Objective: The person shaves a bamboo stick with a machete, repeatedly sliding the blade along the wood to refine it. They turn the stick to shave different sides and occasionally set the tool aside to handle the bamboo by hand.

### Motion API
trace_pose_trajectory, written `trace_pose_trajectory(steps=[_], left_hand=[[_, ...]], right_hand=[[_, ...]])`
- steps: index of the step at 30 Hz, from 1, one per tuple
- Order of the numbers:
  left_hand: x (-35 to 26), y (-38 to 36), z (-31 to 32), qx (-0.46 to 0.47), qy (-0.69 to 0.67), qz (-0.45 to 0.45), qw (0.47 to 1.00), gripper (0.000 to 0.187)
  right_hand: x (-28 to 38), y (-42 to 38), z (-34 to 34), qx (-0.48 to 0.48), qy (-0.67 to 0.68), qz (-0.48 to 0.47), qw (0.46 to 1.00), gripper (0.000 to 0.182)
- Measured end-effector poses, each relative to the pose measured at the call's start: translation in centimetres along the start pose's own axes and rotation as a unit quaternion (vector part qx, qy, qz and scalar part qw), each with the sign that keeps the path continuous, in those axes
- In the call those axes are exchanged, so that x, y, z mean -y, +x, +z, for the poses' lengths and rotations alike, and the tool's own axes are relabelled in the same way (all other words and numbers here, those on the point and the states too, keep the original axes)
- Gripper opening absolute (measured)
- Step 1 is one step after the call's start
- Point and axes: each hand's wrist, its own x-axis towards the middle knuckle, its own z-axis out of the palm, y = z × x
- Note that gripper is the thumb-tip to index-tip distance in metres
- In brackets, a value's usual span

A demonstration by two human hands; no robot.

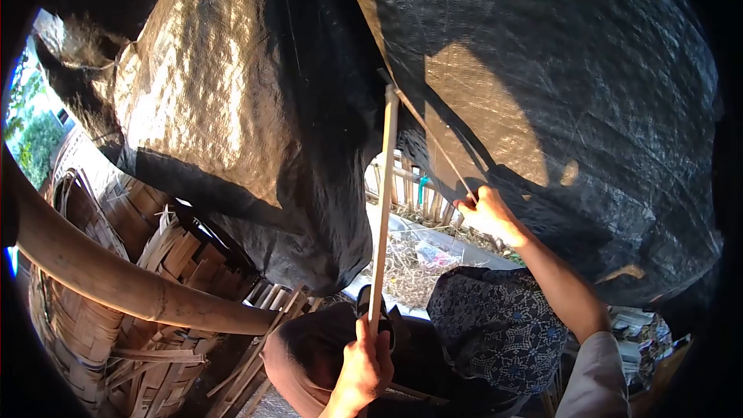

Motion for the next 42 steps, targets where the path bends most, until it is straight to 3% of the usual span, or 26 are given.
trace_pose_trajectory(steps=[4, 7, 10, 11, 14, 16, 17, 18, 20, 21, 22, 24, 25, 26, 28, 30, 34, 38, 41, 42], left_hand=[[-0.6, 0.2, 0.4, 0.005, -0.028, 0.022, 0.999, 0.026], [-1.0, 0.3, 0.2, 0.077, -0.080, -0.015, 0.994, 0.024], [-1.2, 0.4, 0.1, 0.099, -0.152, -0.073, 0.981, 0.014], [-1.0, 0.4, 0.0, 0.097, -0.148, -0.072, 0.981, 0.014], [-0.4, 0.6, -0.6, 0.100, -0.209, -0.139, 0.963, 0.016], [-0.9, 1.4, -1.7, 0.155, -0.191, -0.110, 0.963, 0.034], [-1.9, 1.8, -2.2, 0.158, -0.190, -0.123, 0.961, 0.039], [-2.4, 2.4, -2.5, 0.158, -0.195, -0.088, 0.964, 0.035], [-2.3, 3.8, -4.2, 0.162, -0.081, -0.005, 0.983, 0.026], [-2.9, 5.0, -4.9, 0.212, -0.075, 0.000, 0.974, 0.020], [-3.5, 5.9, -5.4, 0.268, -0.144, -0.033, 0.952, 0.024], [-5.0, 7.3, -4.9, 0.344, -0.383, -0.114, 0.849, 0.033], [-5.0, 8.1, -4.8, 0.379, -0.397, -0.134, 0.825, 0.046], [-5.9, 8.2, -4.5, 0.331, -0.438, -0.189, 0.814, 0.040], [-6.0, 9.5, -4.2, 0.330, -0.478, -0.190, 0.792, 0.048], [-7.0, 10.0, -3.6, 0.259, -0.411, -0.156, 0.860, 0.055], [-7.9, 12.7, -3.0, 0.166, -0.325, -0.085, 0.927, 0.044], [-9.2, 15.1, -3.5, 0.138, -0.312, -0.076, 0.937, 0.041], [-9.4, 16.0, -4.2, 0.147, -0.330, -0.051, 0.931, 0.040], [-9.3, 15.9, -4.1, 0.147, -0.330, -0.051, 0.931, 0.040]], right_hand=[[1.5, -1.2, -1.8, 0.095, -0.091, 0.009, 0.991, 0.026], [1.2, -1.7, -1.7, 0.102, -0.231, -0.201, 0.947, 0.016], [1.7, -2.2, 0.5, 0.132, -0.446, -0.315, 0.827, 0.007], [1.2, -2.7, 1.0, 0.095, -0.365, -0.402, 0.834, 0.009], [1.7, -2.6, 2.9, 0.194, -0.438, -0.327, 0.815, 0.017], [0.8, -2.0, 2.8, 0.191, -0.389, -0.365, 0.824, 0.021], [0.4, -1.6, 2.9, 0.219, -0.398, -0.337, 0.825, 0.023], [-0.1, -1.1, 3.3, 0.247, -0.406, -0.308, 0.824, 0.024], [-1.5, 0.0, 4.8, 0.242, -0.439, -0.284, 0.818, 0.025], [-1.8, 0.2, 5.2, 0.240, -0.474, -0.255, 0.808, 0.025], [-1.2, 0.1, 4.7, 0.239, -0.483, -0.258, 0.802, 0.027], [-0.5, 0.9, 4.4, 0.293, -0.501, -0.204, 0.789, 0.029], [-0.3, 0.9, 4.2, 0.294, -0.504, -0.195, 0.788, 0.030], [-0.3, 0.9, 4.1, 0.287, -0.502, -0.195, 0.792, 0.030], [-0.5, 1.0, 4.0, 0.304, -0.485, -0.162, 0.804, 0.030], [-0.6, 1.2, 4.0, 0.311, -0.482, -0.150, 0.805, 0.031], [-0.3, 0.9, 3.5, 0.335, -0.487, -0.150, 0.793, 0.031], [-0.4, 0.8, 1.9, 0.301, -0.444, -0.164, 0.828, 0.033], [-0.9, 0.9, 1.1, 0.237, -0.343, -0.128, 0.900, 0.043], [-0.8, 0.9, 0.9, 0.236, -0.344, -0.128, 0.900, 0.043]])
